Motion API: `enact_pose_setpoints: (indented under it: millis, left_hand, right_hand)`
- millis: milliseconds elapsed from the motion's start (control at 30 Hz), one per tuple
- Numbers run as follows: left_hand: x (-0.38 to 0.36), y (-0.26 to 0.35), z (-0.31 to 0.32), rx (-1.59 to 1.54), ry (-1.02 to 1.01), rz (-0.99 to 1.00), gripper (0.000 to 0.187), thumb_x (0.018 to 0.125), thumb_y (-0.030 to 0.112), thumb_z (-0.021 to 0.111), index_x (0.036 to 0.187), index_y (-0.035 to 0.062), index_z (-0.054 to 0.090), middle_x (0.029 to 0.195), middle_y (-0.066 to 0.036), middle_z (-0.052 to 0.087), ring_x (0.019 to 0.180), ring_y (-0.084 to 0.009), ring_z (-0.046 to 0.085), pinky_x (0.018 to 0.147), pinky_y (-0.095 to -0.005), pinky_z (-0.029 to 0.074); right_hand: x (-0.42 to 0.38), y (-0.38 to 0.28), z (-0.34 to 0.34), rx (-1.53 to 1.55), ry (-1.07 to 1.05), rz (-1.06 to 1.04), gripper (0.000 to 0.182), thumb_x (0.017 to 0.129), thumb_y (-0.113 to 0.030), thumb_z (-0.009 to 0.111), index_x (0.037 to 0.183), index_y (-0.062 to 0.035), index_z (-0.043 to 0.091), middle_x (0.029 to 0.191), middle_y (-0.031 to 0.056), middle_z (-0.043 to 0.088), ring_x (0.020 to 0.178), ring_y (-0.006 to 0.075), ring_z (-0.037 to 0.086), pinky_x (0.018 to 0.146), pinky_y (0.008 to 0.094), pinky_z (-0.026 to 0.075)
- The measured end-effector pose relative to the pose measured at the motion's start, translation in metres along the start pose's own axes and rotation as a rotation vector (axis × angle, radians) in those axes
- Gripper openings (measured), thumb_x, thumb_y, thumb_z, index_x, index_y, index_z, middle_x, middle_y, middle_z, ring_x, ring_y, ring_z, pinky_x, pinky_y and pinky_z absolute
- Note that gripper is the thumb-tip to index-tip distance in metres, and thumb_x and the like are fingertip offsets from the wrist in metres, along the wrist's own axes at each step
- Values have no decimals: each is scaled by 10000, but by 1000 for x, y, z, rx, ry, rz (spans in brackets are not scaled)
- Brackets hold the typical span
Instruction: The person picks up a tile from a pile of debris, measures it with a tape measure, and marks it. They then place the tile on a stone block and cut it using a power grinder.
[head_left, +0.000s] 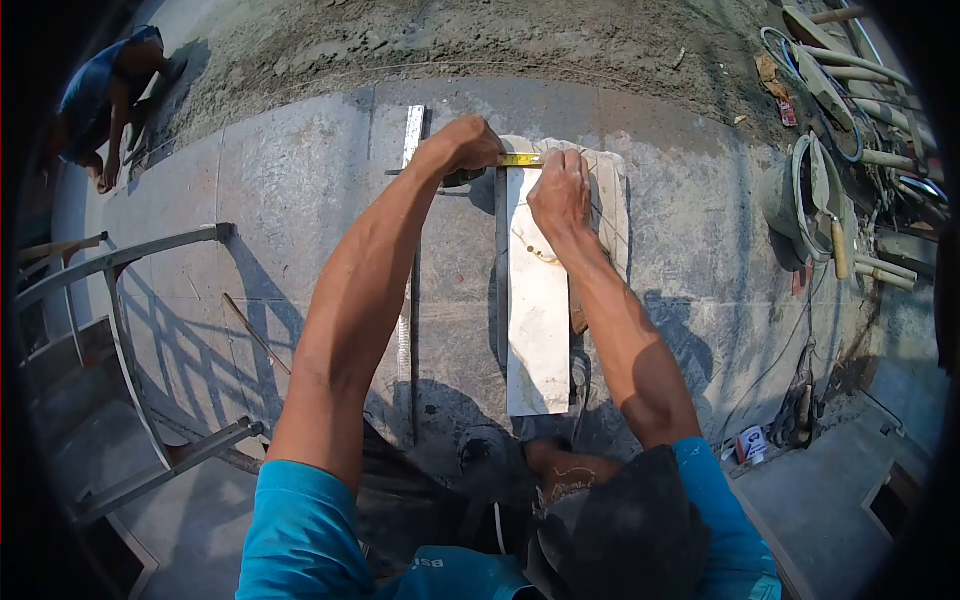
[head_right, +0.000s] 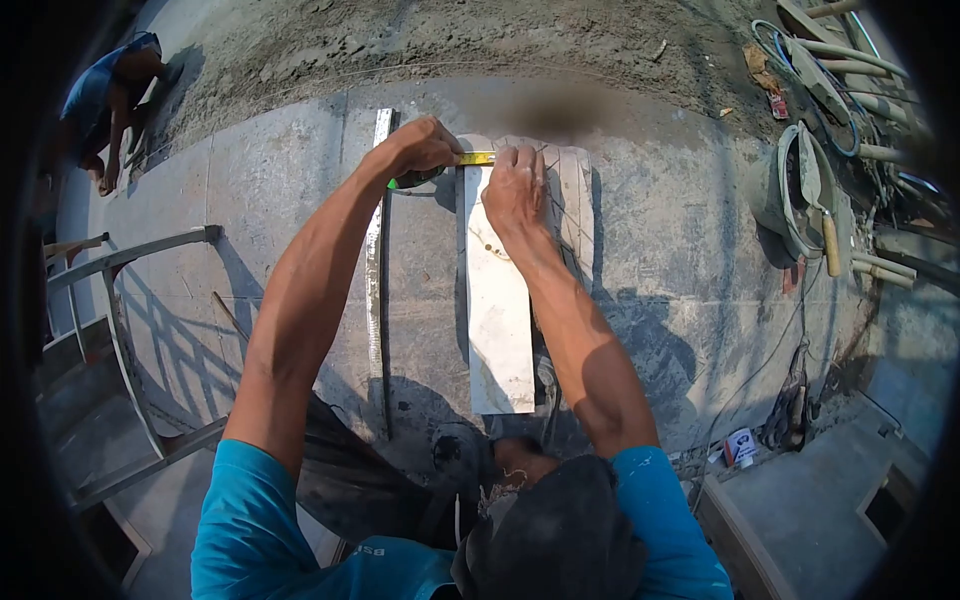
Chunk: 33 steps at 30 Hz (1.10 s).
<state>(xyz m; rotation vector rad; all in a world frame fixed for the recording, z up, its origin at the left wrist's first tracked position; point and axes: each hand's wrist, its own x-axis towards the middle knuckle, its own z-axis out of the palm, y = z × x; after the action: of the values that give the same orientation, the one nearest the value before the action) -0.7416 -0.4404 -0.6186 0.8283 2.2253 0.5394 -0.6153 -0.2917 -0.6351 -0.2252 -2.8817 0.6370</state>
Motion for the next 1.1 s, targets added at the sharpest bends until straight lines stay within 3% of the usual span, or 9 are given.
enact_pose_setpoints:
  millis: [100, 433, 533, 600, 733, 800, 933, 1033, 1100]
  left_hand:
    - [-6, 17, -1, -173, -5, -331, 318, 766, 181, 705, 1072, 100, 734, 810, -81, 695, 672, -164, 591, 615, -314, 486]
    - [7, -5, 5, 67, 14, -25, 291, 768, 200, 679, 1046, 141, 742, 834, -111, 706, 712, -216, 624, 684, -340, 504]
    - [12, 13, 2, 37, -70, -386, 296, 772, 217, 669, 1046, 132, 738, 864, -126, 712, 736, -210, 645, 701, -324, 510]
    - [5, 3, 7, 131, 50, -102, 279, 772, 270, 678, 982, 103, 753, 779, -108, 689, 693, -193, 620, 652, -332, 497]
    - [-71, 56, -19, -146, -187, -301, 349, 837, 344, 649, 1045, 77, 733, 884, -72, 705, 824, -189, 651, 748, -314, 511]
    - [-89, 24, 5, -143, -307, 203, 485, 897, 431, 614, 1190, 46, 648, 981, -88, 685, 898, -176, 637, 769, -312, 508]
    - [-155, 66, 25, -833, -452, -254, 629, 906, 453, 627, 1339, 22, 477, 1086, -144, 644, 955, -198, 626, 818, -299, 517]
    - [-173, 85, 48, -808, -405, -323, 502, 929, 300, 566, 1322, -3, 489, 1233, -174, 578, 1087, -239, 597, 904, -312, 505]
    - [-178, 104, 62, -871, -302, -356, 505, 940, 298, 483, 1312, -43, 490, 1365, -167, 482, 1218, -264, 521, 975, -315, 467]
  right_hand:
    - [2, -4, -5, -22, -4, 1, 213, 775, 23, 569, 985, 31, 603, 1018, 238, 570, 993, 391, 556, 874, 447, 466]
    - [3, -5, -4, -22, 7, -16, 206, 763, 31, 574, 968, 37, 597, 994, 238, 573, 990, 399, 560, 851, 455, 473]
    - [6, -3, -9, -35, 34, -34, 195, 779, 24, 558, 969, 41, 603, 983, 232, 583, 966, 395, 572, 820, 460, 477]
    - [8, 3, -11, 11, 28, -51, 177, 793, 18, 545, 955, 36, 616, 962, 223, 593, 936, 393, 582, 807, 460, 480]
    - [-55, -9, -35, 264, 215, -119, 84, 832, -2, 582, 908, 16, 615, 845, 173, 569, 829, 363, 585, 714, 450, 474]
    - [-90, -23, -49, 348, 182, -209, 69, 821, 16, 601, 887, 9, 622, 833, 149, 571, 784, 339, 587, 683, 428, 480]
    - [-146, -50, -68, 548, 33, -265, 120, 779, 56, 599, 889, 10, 606, 860, 141, 570, 818, 335, 573, 707, 412, 496]
    - [-181, -49, -74, 583, -52, -221, 304, 791, -29, 651, 1083, 24, 587, 983, 143, 596, 903, 317, 611, 748, 385, 517]
    - [-195, -47, -97, 1222, -466, 251, 641, 821, -183, 714, 1355, 4, 412, 1135, 174, 565, 1056, 299, 594, 819, 382, 525]
